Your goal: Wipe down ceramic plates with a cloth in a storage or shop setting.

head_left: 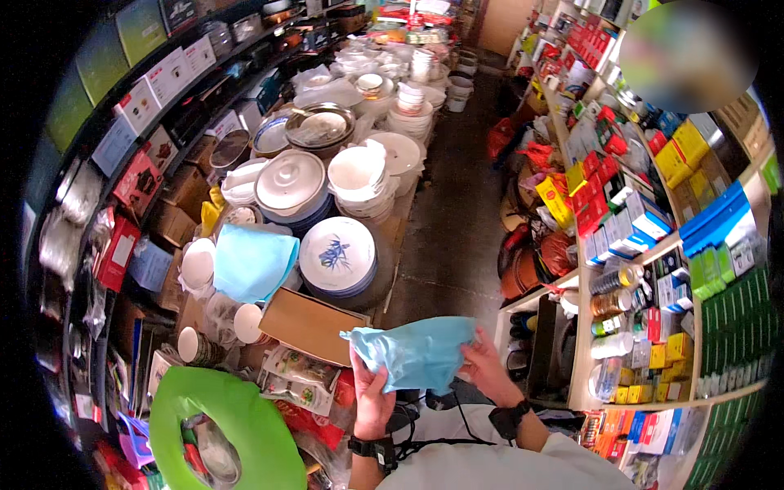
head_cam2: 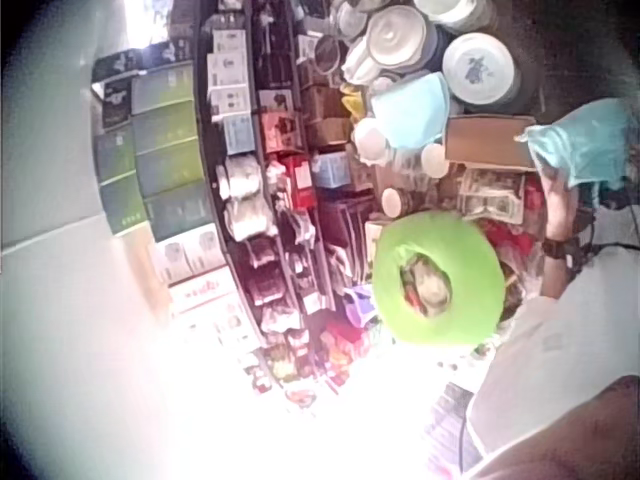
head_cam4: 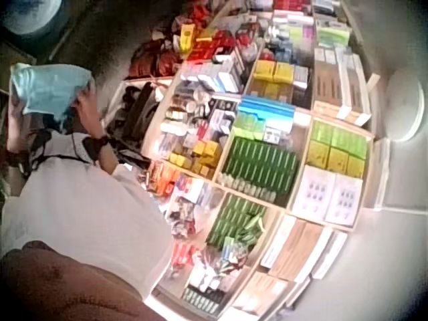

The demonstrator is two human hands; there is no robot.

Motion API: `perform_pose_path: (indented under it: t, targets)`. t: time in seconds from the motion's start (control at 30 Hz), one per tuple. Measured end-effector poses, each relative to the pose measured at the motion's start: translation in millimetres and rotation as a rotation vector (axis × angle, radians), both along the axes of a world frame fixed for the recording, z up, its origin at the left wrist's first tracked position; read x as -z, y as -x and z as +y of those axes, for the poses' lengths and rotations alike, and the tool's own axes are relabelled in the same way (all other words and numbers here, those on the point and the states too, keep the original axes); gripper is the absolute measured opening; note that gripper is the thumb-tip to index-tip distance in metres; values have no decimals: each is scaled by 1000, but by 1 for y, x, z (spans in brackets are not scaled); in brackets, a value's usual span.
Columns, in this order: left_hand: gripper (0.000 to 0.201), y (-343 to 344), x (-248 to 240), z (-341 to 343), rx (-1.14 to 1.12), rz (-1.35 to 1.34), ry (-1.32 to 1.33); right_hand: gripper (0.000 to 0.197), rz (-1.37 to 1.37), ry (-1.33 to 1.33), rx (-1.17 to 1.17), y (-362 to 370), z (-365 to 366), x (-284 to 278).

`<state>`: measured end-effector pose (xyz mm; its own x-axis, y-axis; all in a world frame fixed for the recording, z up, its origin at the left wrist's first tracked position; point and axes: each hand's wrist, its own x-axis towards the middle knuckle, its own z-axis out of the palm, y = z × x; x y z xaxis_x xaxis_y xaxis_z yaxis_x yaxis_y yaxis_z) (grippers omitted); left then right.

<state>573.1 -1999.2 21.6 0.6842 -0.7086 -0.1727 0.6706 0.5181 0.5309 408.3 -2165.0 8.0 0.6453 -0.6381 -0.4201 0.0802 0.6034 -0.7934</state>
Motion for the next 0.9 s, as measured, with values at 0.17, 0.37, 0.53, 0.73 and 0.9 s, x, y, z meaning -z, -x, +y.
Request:
perform_pose_path:
  t: [0.17, 0.37, 0.53, 0.73, 0.9]
  targets:
    - [77, -35, 5, -13, -7, -361, -191, 59, -96, -27, 21, 2, -68, -12]
    - [53, -45, 11, -85, -112, -786, -599, 56, -150, 65, 63, 17, -151, -6]
    - [40, -19, 12, -201, -188, -906, -632, 56, -247, 150, 134, 41, -250, -7]
    - [41, 8, -9, -342, -20, -791, -516, 50, -46, 261, 156, 86, -361, -11]
    - [31, 10, -22, -437, -69, -749, -410, 48, 44, 300, 76, 116, -422, -10]
